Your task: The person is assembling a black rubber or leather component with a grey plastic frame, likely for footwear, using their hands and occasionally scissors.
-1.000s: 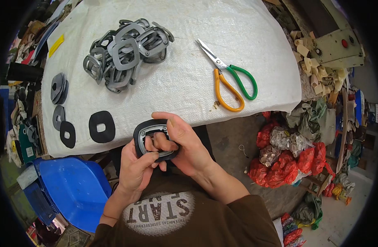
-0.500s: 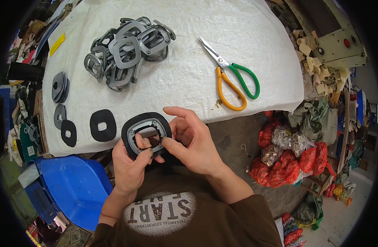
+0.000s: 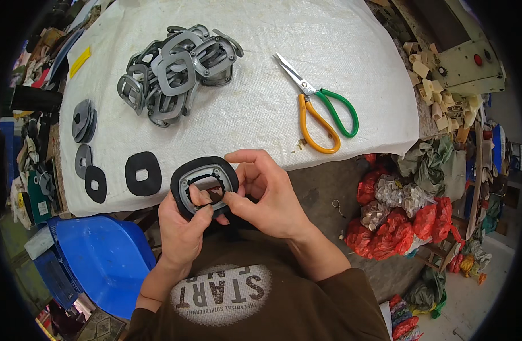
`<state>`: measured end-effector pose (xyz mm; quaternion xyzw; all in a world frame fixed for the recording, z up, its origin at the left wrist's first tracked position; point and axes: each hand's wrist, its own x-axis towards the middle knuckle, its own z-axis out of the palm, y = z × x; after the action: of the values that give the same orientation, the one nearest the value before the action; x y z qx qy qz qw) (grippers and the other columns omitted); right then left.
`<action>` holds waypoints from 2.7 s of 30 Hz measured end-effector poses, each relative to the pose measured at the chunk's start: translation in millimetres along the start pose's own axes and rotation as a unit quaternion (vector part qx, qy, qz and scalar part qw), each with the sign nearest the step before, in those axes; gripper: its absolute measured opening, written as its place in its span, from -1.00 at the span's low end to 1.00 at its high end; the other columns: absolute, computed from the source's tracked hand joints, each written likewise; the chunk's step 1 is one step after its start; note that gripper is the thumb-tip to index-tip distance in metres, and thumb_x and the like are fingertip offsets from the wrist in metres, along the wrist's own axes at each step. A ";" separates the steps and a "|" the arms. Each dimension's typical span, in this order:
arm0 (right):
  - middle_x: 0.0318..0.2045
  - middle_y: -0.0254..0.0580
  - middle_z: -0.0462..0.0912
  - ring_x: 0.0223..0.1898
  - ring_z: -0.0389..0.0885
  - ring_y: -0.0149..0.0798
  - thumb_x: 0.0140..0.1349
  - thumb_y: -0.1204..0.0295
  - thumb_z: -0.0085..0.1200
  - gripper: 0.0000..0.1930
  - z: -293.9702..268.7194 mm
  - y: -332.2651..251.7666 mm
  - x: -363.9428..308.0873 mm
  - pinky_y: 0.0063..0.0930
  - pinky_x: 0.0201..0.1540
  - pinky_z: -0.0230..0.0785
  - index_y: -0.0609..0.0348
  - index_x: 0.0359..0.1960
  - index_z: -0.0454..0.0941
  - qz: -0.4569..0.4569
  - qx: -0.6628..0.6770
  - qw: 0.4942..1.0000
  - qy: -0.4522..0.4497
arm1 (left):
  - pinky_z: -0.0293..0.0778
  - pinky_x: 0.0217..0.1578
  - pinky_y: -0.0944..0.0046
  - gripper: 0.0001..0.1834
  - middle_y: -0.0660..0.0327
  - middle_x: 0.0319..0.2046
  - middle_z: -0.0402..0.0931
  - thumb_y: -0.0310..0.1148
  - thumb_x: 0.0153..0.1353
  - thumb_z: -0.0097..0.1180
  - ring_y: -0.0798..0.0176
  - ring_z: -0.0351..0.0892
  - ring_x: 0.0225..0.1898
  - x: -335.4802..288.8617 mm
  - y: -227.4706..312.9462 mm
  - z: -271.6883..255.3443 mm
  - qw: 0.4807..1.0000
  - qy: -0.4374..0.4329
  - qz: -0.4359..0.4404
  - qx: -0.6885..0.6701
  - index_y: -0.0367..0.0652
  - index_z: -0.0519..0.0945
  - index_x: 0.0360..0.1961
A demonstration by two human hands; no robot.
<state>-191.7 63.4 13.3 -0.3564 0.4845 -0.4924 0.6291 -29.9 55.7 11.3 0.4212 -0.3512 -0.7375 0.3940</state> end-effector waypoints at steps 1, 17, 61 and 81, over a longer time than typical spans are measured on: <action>-0.31 -0.13 0.53 -0.28 0.50 -0.45 -0.03 0.70 0.06 -0.53 0.3 -1.2 -0.8 -0.61 -0.23 0.36 0.30 -0.03 0.24 0.008 -0.019 1.000 -0.003 | 0.57 -0.38 0.36 -0.84 0.16 -0.32 0.42 -0.68 0.05 -0.05 0.42 0.45 -0.37 0.0 -1.4 -0.3 1.000 0.000 0.000 0.000 -0.29 0.31 -0.34; -0.39 -0.16 0.52 -0.36 0.51 -0.43 0.08 0.69 -0.05 -0.59 11.6 12.6 -1.1 -0.60 -0.31 0.38 0.29 0.00 0.22 -0.035 -0.014 0.998 0.044 | 0.55 -0.47 0.41 -0.82 0.25 -0.55 0.45 -0.60 0.07 0.06 0.48 0.45 -0.54 0.6 5.5 5.3 0.995 0.026 -0.011 0.095 -0.35 0.35 -0.30; -0.40 -0.25 0.56 -0.52 0.43 -0.48 -0.04 0.57 0.18 -0.39 8.3 6.1 0.1 -0.59 -0.38 0.36 0.20 0.11 0.24 -0.077 -0.184 0.980 -0.021 | 0.55 -0.27 0.36 -0.74 0.13 -0.27 0.53 -0.54 0.22 -0.18 0.39 0.53 -0.27 -1.6 -4.8 -0.3 0.994 0.020 0.051 0.091 -0.39 0.46 -0.11; -0.41 -0.16 0.51 -0.36 0.54 -0.39 -0.03 0.63 0.19 -0.30 6.2 9.1 4.8 -0.56 -0.30 0.43 0.29 0.17 0.09 -0.052 -0.033 0.998 0.028 | 0.56 -0.31 0.36 -0.82 0.12 -0.26 0.49 -0.53 0.24 -0.16 0.36 0.52 -0.26 2.9 1.5 1.6 1.000 -0.011 -0.001 0.021 -0.39 0.44 -0.20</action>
<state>-183.0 60.9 5.3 -0.3879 0.4985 -0.5179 0.5769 -31.9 52.8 12.2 0.4219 -0.3701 -0.7351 0.3803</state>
